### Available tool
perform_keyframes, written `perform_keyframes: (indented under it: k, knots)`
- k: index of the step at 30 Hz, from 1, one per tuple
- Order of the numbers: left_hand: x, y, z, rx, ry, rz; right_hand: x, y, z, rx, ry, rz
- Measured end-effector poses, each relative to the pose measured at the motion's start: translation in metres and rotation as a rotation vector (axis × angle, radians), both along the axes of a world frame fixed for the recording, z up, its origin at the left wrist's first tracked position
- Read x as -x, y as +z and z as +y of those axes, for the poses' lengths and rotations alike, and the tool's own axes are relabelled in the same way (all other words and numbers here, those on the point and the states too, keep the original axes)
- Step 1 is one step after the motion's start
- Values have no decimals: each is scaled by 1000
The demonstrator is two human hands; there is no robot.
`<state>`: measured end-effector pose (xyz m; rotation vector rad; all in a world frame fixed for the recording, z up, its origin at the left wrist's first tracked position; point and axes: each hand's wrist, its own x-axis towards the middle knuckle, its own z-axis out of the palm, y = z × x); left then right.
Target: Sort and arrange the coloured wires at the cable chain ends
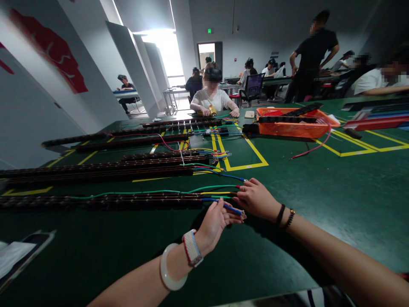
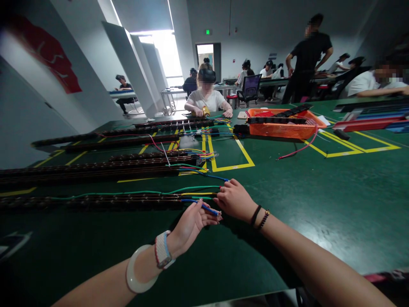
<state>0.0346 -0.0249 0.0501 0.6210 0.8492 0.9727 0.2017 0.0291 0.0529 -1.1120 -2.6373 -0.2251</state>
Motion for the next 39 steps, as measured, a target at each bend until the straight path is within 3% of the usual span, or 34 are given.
perform_keyframes:
  k: [8, 13, 17, 20, 26, 29, 33, 39]
  knots:
    - [0, 0, -1, -30, -5, -20, 4, -3, -1, -68, 48, -91]
    - [1, -2, 1, -19, -14, -31, -4, 12, -5, -82, -14, 89]
    - [1, -4, 1, -10, 14, -129, -8, 22, -13, -165, 135, 144]
    - [1, -7, 1, 12, 48, -130, -3, 19, -18, -231, 255, 119]
    - [0, -10, 4, 46, 78, -201, 4, 8, -16, -188, 263, 113]
    - [0, -8, 5, 33, -15, -168, 0, 9, -12, -167, 181, 137]
    - [0, -7, 2, -42, -205, 68, -2, 11, -9, -104, 103, 142]
    - [-2, -6, -5, -212, -489, 245, 2, 1, -8, 83, 112, 130]
